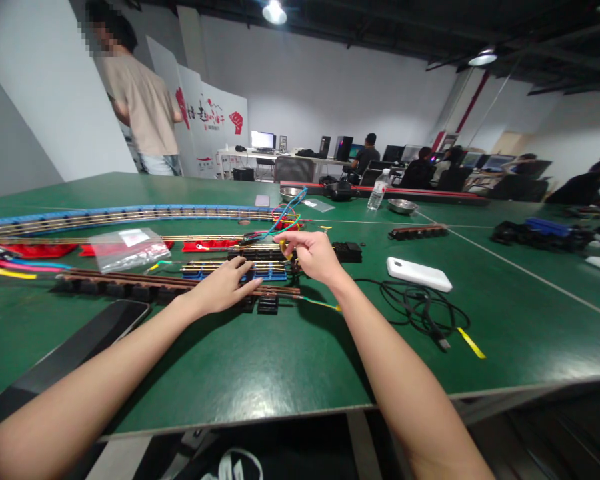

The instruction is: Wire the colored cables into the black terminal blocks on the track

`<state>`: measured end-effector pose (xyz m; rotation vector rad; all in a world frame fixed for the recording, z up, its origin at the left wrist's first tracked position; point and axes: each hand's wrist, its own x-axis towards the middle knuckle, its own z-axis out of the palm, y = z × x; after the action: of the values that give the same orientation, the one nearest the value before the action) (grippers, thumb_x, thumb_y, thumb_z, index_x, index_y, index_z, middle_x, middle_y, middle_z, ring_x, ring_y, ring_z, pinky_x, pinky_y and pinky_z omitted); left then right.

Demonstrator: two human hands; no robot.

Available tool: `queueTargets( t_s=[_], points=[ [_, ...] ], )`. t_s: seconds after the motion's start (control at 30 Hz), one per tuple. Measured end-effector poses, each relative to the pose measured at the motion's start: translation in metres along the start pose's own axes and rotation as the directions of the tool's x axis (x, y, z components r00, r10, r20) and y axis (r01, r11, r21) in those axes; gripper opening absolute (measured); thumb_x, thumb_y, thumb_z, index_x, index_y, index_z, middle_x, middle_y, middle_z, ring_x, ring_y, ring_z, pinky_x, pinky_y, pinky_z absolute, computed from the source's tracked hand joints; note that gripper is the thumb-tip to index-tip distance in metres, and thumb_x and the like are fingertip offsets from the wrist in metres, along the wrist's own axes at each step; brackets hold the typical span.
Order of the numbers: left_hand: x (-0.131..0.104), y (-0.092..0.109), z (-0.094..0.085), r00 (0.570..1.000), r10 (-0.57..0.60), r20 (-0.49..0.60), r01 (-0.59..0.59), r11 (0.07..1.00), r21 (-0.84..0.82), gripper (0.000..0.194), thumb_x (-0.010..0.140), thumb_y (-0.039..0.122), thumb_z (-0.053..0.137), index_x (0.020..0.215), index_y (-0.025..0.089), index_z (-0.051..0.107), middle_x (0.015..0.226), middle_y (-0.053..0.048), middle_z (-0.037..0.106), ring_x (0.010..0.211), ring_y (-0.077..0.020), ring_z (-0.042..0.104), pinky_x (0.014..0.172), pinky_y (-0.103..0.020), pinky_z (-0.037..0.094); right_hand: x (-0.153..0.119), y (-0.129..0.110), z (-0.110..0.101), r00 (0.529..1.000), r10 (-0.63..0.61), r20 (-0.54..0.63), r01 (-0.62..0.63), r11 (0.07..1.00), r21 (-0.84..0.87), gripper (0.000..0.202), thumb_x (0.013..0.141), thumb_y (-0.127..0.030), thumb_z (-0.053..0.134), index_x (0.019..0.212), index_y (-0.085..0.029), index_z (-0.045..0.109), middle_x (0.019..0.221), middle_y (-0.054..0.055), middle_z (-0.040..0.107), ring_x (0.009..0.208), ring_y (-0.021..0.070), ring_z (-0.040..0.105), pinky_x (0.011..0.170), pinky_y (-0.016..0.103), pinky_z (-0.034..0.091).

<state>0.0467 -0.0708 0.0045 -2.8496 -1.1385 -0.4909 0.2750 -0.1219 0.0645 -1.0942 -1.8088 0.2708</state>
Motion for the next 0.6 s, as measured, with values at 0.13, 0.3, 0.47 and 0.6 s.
queueTargets(
  t_s=[0.13,0.3,0.47,0.6],
  points=[
    [-0.0002,0.001,-0.001,1.0,-0.009,0.004,0.009,1.0,-0.003,0.063,0.097,0.057,0.031,0.128,0.009,0.057,0.124,-0.02,0.057,0.115,-0.0321,0.057,0.101,-0.042,0.041,0.0002,-0.0004,-0.002,1.0,0.002,0.013,-0.002,1.0,0.009,0.049,0.068,-0.01,0.037,0.095,-0.017,0.077,0.066,-0.001,0.068,0.06,0.0116,0.059,0.058,0.024,0.045],
    [0.0,0.001,-0.0012,1.0,-0.01,0.011,0.01,1.0,-0.009,0.063,0.097,0.057,0.031,0.128,0.009,0.057,0.123,-0.02,0.057,0.113,-0.0316,0.058,0.1,-0.042,0.042,-0.0001,-0.0005,-0.0056,0.997,0.008,0.082,-0.009,1.0,0.015,0.049,0.065,-0.011,0.036,0.09,-0.019,0.078,0.057,-0.004,0.061,0.055,0.0111,0.056,0.059,0.025,0.044],
    [0.0002,0.0,0.0002,1.0,-0.009,0.013,0.009,1.0,0.0,0.062,0.097,0.056,0.032,0.129,0.008,0.056,0.124,-0.021,0.057,0.115,-0.0324,0.056,0.102,-0.044,0.041,0.0002,0.0003,-0.0076,0.984,0.083,0.157,-0.102,0.988,0.117,0.052,0.06,-0.013,0.036,0.092,-0.017,0.077,0.05,-0.005,0.055,0.046,0.0098,0.048,0.052,0.023,0.04],
    [0.0001,0.0003,0.0001,1.0,-0.007,0.022,0.007,1.0,0.002,0.062,0.097,0.055,0.033,0.13,0.007,0.055,0.123,-0.02,0.056,0.115,-0.0323,0.056,0.102,-0.044,0.041,0.001,-0.0007,-0.0099,0.978,0.067,0.197,-0.098,0.983,0.153,0.05,0.059,-0.014,0.037,0.089,-0.016,0.077,0.044,-0.007,0.049,0.043,0.0085,0.041,0.052,0.024,0.038]
  ],
)
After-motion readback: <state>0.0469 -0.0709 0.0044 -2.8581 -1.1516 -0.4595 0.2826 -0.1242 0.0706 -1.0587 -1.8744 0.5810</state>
